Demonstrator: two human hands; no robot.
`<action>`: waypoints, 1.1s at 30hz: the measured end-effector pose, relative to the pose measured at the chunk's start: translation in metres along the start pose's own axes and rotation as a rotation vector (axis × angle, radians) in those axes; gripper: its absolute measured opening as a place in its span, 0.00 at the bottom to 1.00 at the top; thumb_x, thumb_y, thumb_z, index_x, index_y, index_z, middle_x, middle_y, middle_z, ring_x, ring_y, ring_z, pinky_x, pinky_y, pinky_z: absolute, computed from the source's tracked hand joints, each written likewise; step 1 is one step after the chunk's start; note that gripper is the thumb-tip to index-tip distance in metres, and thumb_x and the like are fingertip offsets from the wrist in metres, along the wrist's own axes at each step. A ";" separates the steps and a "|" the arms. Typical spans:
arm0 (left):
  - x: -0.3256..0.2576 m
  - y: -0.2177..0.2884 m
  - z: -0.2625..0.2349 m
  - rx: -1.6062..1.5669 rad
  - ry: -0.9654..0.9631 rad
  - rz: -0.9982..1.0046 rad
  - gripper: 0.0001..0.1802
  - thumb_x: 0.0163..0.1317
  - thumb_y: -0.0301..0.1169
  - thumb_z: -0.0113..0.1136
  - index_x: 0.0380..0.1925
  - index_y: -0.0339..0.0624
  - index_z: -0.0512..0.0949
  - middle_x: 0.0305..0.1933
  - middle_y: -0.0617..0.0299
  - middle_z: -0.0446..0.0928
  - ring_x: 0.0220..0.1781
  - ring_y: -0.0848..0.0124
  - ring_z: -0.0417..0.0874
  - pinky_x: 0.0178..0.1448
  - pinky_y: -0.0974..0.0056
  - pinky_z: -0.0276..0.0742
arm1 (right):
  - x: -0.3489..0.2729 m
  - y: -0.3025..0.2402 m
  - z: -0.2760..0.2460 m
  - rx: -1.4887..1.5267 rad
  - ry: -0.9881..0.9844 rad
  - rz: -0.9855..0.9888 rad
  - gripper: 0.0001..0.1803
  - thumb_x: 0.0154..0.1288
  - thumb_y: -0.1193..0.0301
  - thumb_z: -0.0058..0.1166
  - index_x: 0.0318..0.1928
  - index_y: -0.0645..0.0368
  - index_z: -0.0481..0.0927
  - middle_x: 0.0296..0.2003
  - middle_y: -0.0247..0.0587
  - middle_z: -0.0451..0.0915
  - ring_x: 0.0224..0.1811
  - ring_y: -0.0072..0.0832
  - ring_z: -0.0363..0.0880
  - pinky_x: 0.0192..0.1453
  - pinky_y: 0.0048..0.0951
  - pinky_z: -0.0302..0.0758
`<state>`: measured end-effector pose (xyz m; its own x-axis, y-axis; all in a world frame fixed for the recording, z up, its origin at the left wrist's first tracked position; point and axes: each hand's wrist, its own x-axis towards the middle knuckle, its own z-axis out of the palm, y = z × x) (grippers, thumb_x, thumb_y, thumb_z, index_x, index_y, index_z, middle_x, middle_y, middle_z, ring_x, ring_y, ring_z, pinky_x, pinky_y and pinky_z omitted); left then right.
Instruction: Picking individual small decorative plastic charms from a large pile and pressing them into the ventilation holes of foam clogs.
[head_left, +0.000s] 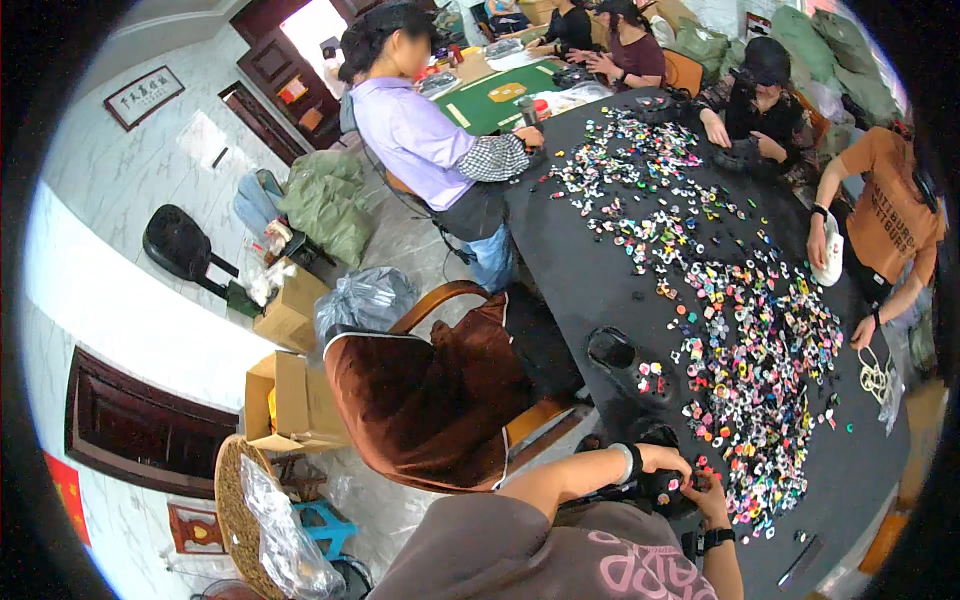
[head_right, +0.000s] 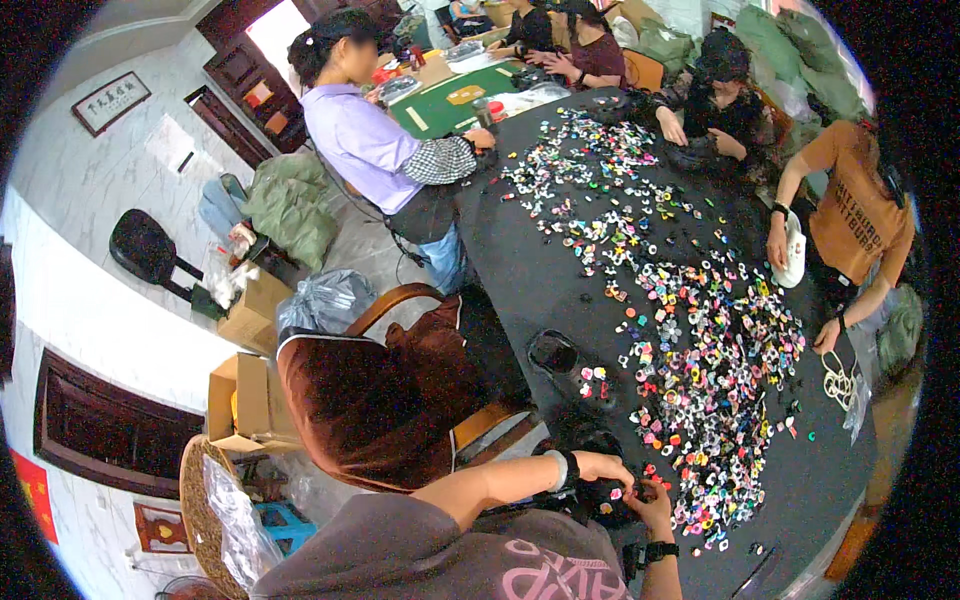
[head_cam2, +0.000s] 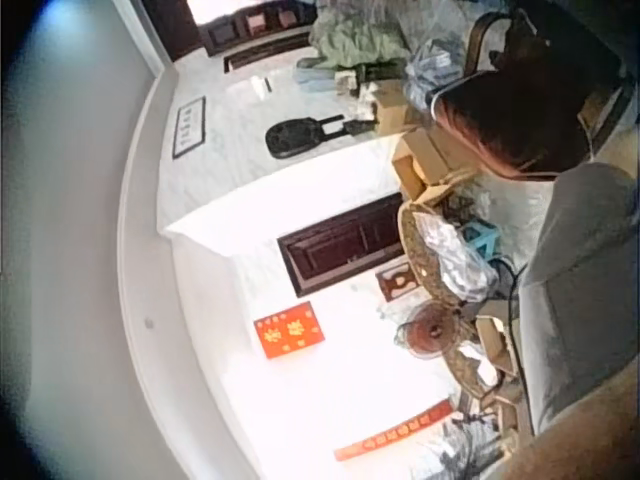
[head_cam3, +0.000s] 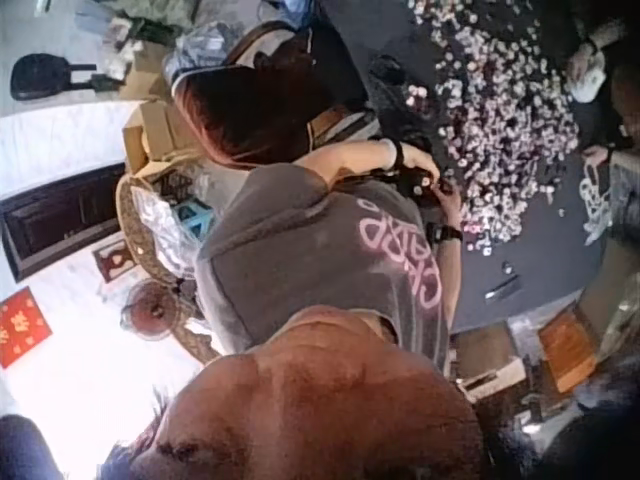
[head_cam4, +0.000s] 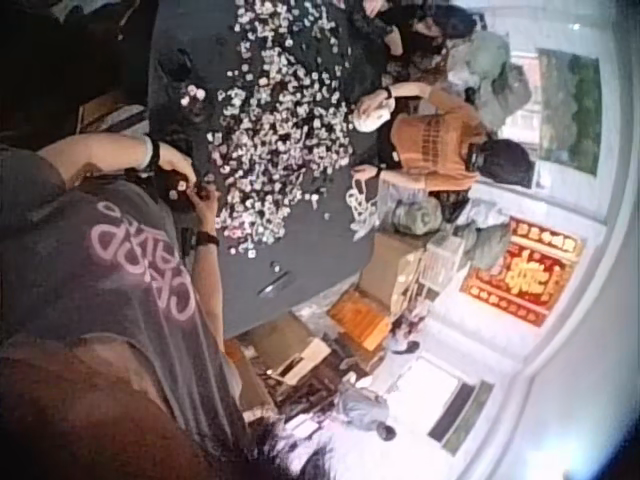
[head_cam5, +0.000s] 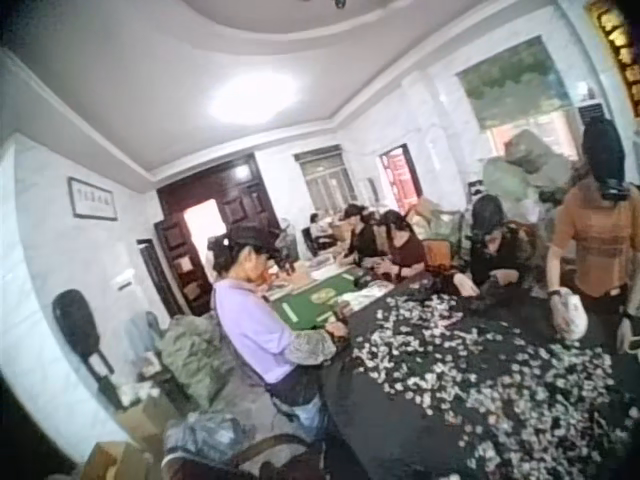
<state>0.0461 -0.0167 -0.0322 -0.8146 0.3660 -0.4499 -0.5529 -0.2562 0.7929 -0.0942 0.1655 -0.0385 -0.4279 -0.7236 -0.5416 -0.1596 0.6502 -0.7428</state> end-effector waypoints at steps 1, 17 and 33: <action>-0.004 0.025 0.015 -0.045 0.160 -0.093 0.45 0.41 0.42 0.72 0.56 0.28 0.65 0.62 0.43 0.64 0.66 0.54 0.62 0.67 0.53 0.54 | 0.010 0.025 0.001 0.181 -0.008 0.055 0.36 0.39 0.67 0.75 0.52 0.59 0.75 0.44 0.37 0.76 0.44 0.26 0.75 0.48 0.27 0.72; 0.044 -0.032 -0.008 -0.179 0.434 -0.023 0.18 0.42 0.28 0.70 0.35 0.32 0.80 0.34 0.60 0.78 0.37 0.69 0.76 0.37 0.64 0.71 | 0.030 0.021 0.006 -0.156 -0.016 -0.149 0.32 0.49 0.66 0.68 0.56 0.56 0.72 0.50 0.38 0.76 0.51 0.31 0.74 0.53 0.32 0.70; 0.025 -0.009 0.006 -0.062 0.362 0.030 0.12 0.48 0.32 0.69 0.31 0.38 0.80 0.28 0.65 0.78 0.30 0.75 0.75 0.32 0.68 0.72 | 0.014 -0.005 0.008 -0.202 0.035 -0.300 0.30 0.46 0.73 0.67 0.54 0.57 0.76 0.50 0.47 0.79 0.53 0.33 0.77 0.58 0.31 0.71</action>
<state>0.0319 -0.0001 -0.0484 -0.8337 0.0195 -0.5518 -0.5282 -0.3195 0.7867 -0.0921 0.1498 -0.0455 -0.3649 -0.8832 -0.2948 -0.4539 0.4452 -0.7719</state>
